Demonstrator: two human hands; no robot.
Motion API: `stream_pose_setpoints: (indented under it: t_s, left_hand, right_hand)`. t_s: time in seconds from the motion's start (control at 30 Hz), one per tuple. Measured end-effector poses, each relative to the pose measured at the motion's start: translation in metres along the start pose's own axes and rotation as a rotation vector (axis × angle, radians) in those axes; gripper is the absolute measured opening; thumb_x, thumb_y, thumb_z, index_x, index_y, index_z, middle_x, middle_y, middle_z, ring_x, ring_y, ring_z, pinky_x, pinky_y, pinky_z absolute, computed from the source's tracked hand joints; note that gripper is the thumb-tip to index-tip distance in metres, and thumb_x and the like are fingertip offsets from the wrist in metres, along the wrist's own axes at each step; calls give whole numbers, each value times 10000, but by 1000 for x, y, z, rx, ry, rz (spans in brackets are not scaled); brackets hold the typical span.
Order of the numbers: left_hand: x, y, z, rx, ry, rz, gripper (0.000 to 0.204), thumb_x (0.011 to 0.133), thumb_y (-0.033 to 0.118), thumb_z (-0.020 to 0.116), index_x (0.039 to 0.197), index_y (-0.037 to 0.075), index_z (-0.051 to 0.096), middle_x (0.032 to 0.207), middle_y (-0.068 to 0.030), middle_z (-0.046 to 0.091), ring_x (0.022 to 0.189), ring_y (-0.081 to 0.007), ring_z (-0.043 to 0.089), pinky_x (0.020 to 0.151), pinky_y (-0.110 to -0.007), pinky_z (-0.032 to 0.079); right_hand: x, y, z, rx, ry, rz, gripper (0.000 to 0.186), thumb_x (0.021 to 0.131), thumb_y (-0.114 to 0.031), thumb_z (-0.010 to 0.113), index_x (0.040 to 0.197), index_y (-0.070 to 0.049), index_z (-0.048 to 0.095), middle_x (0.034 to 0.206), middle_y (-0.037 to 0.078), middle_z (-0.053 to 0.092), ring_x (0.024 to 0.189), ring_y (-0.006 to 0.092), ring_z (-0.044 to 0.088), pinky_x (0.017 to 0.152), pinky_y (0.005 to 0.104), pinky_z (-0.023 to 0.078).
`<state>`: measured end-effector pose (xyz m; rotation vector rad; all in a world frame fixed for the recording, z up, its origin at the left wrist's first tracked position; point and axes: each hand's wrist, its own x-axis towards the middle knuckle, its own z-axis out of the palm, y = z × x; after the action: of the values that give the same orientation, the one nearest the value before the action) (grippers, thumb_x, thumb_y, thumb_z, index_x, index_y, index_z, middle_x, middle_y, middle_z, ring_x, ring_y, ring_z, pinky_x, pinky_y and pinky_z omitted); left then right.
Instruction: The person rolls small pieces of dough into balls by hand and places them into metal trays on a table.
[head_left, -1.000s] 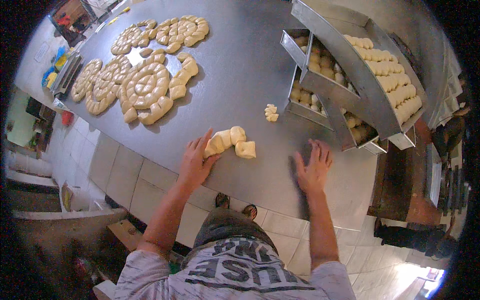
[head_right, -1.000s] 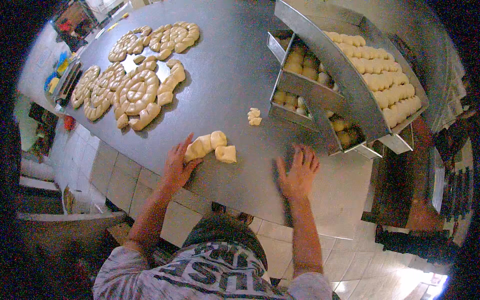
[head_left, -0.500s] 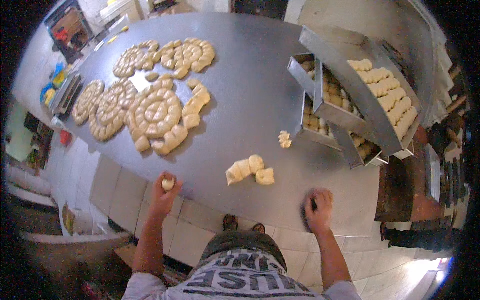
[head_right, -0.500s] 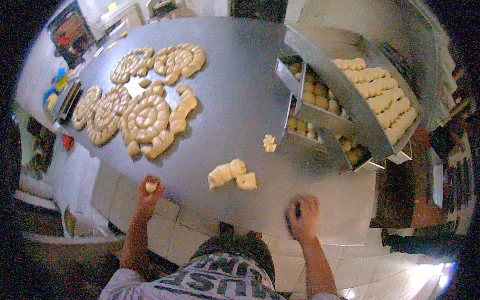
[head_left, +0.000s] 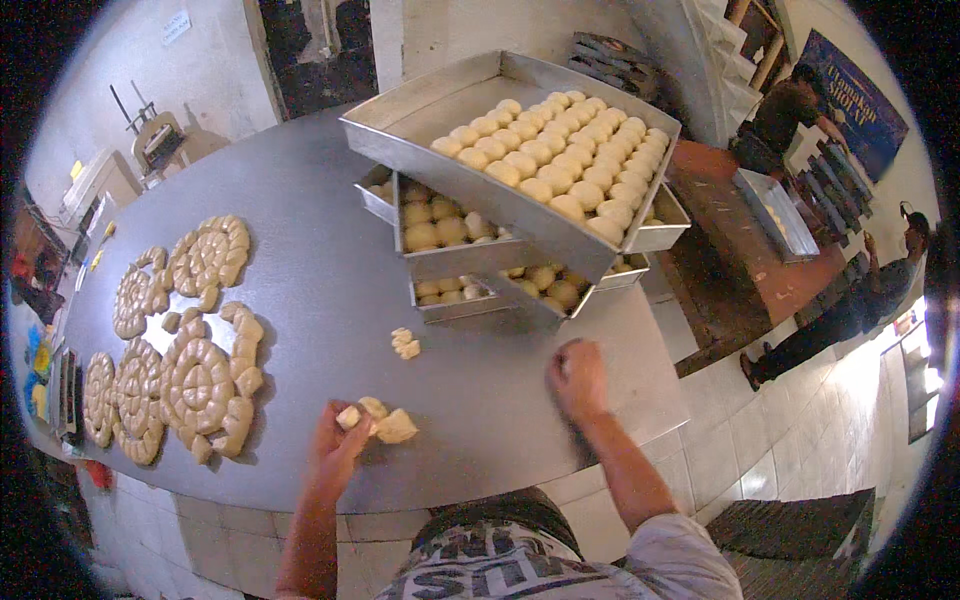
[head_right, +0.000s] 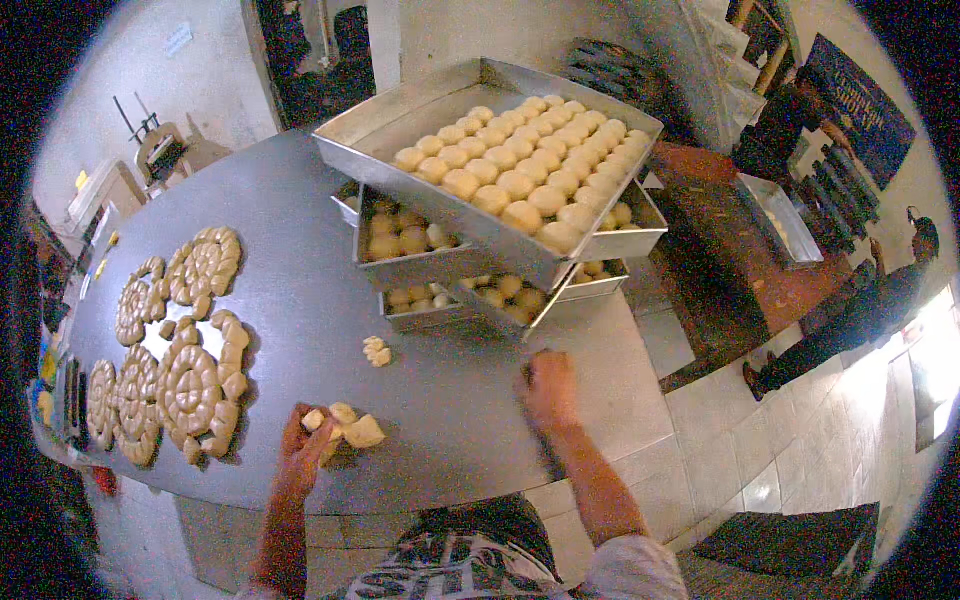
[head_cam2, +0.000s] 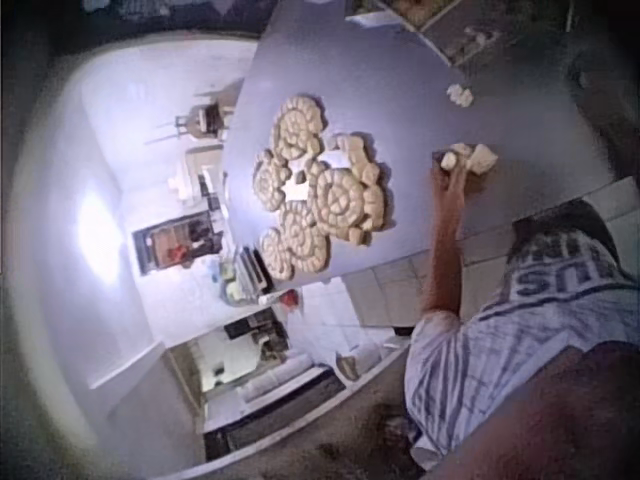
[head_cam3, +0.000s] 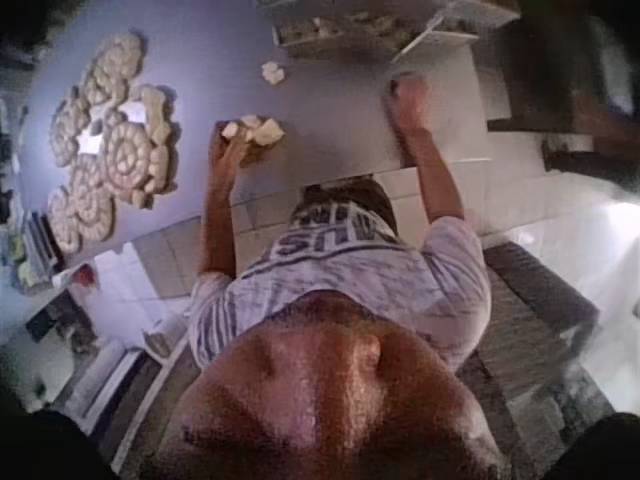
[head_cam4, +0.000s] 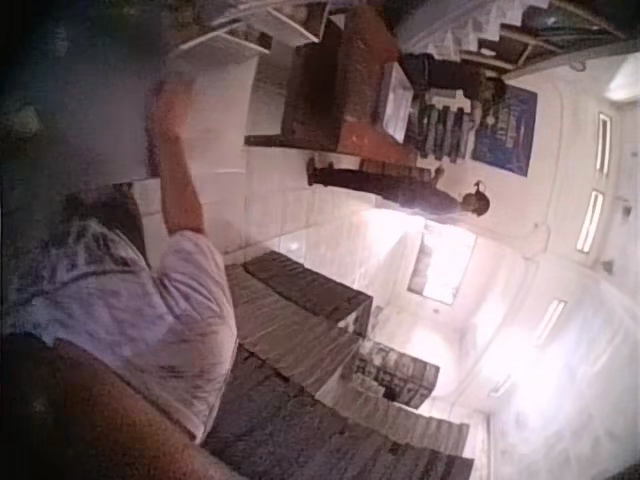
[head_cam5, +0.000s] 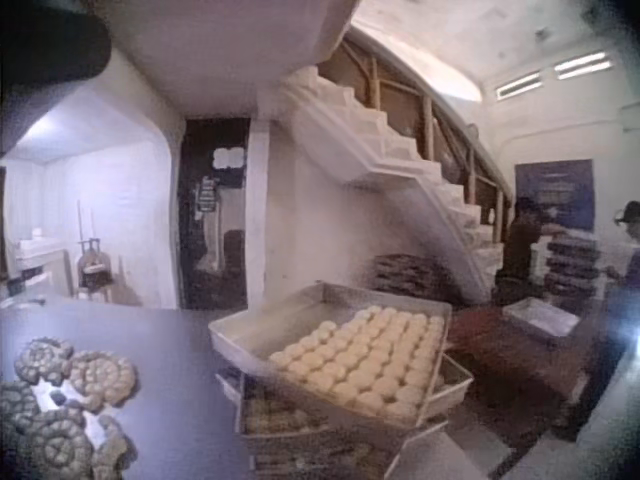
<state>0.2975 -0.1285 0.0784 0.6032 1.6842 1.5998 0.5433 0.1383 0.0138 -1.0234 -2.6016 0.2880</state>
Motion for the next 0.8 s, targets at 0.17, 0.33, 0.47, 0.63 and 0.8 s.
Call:
stream_pose_setpoints:
  t_s: [0.17, 0.33, 0.47, 0.63, 0.8]
  left_hand:
    - [21, -5, 18, 176, 205, 57, 177, 826, 67, 607, 914, 97, 457, 770, 26, 474, 718, -85, 472, 669, -248, 415]
    - [-5, 8, 35, 77, 513, 54, 186, 798, 57, 626, 820, 105, 447, 770, 29, 436, 716, -82, 440, 635, -241, 398]
    - [-13, -7, 58, 96, 456, -1, 227, 786, 59, 637, 921, 85, 457, 863, -3, 476, 763, -97, 460, 657, -240, 407]
    - [-24, 12, 100, 52, 368, 6, 350, 839, 151, 592, 1156, 97, 455, 1062, -55, 515, 954, -182, 521, 810, -313, 436]
    - [-39, 5, 99, -337, 363, 8, 354, 912, 256, 485, 1192, 43, 446, 1110, -94, 513, 1051, -199, 492, 901, -348, 409]
  right_hand:
    - [-20, 32, -55, 366, -63, -126, 278, 686, -99, 609, 947, -13, 571, 989, 113, 567, 918, 269, 551, 785, 355, 460]
    - [67, 78, -194, 1385, -200, 176, 404, 719, -166, 645, 1085, -29, 543, 1046, 72, 564, 945, 197, 559, 808, 335, 477]
    - [209, 35, -265, 1705, 402, -346, 328, 887, -176, 495, 1186, -41, 474, 1172, 91, 527, 1059, 219, 527, 922, 394, 435]
    - [368, 7, -288, 1265, 931, -405, 263, 813, -216, 594, 990, -23, 568, 923, 98, 592, 871, 232, 579, 785, 351, 466]
    - [429, 24, -204, 119, 354, -243, 258, 845, -231, 551, 932, 0, 629, 836, 122, 647, 764, 218, 607, 719, 322, 482]
